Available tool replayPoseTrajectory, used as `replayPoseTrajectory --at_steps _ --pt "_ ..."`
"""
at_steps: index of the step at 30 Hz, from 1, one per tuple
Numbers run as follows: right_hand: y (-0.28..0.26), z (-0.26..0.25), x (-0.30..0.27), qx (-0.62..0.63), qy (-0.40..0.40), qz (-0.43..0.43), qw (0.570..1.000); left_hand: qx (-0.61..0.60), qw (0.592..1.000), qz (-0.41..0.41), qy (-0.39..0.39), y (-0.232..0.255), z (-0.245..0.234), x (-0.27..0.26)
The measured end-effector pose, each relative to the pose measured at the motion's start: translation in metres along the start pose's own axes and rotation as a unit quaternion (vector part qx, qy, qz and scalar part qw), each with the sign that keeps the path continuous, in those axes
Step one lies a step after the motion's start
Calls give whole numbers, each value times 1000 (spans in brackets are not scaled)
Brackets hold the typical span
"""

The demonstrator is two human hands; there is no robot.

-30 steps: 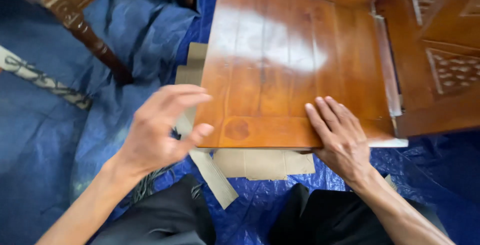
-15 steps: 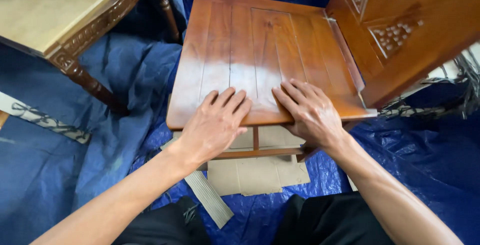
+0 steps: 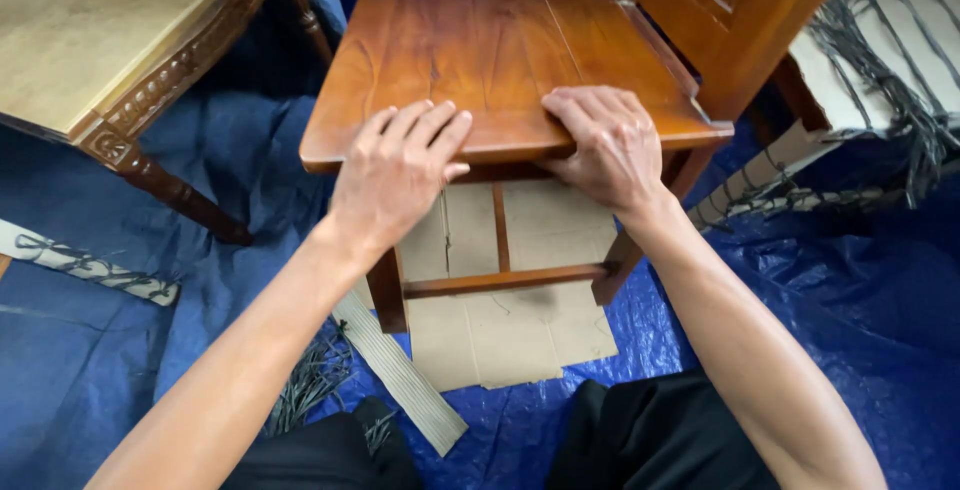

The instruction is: Wrapping the legs of wooden chairs with protective cardboard and securing them with plastic ties.

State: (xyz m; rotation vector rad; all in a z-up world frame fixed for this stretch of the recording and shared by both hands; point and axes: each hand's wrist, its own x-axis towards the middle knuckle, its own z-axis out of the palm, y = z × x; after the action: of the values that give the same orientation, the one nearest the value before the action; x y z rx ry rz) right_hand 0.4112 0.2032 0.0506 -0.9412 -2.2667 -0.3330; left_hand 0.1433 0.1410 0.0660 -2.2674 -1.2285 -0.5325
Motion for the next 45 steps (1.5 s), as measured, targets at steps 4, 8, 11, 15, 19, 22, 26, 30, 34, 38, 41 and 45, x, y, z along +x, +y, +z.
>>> replayPoseTrajectory --at_steps 4,8,11,15,19,22,26,30,34,38,41,45 --pt "19 -5 -14 -30 18 7 999 8 1000 18 13 -11 6 0" --pt "44 -8 -37 -113 43 34 992 11 1000 -11 26 -18 11 -9" --pt "51 -5 -47 -107 36 30 993 29 999 -12 17 -16 10 -16" --pt "49 -8 -57 -112 41 0 993 32 999 5 -9 -6 8 -25" --pt "63 -15 -73 -100 41 -14 994 43 999 21 -18 15 -5 -22" --pt "77 -21 -85 -95 40 -18 995 51 997 52 -22 34 -17 -15" --pt "72 -32 -81 -72 46 -22 996 48 997 64 -11 35 -19 -15" --pt "64 -28 -76 -79 44 -38 995 23 998 57 -11 22 -18 -20" --pt "62 -25 -61 -72 44 -36 996 -4 999 42 -19 9 -18 -13" --pt "66 -19 -45 -59 43 34 997 -20 1000 1 -5 -3 -6 3" --pt "67 -15 -28 -24 55 98 993 -22 999 -18 24 -14 -1 22" --pt "68 0 -13 -27 114 111 987 -12 996 -56 66 -29 13 40"
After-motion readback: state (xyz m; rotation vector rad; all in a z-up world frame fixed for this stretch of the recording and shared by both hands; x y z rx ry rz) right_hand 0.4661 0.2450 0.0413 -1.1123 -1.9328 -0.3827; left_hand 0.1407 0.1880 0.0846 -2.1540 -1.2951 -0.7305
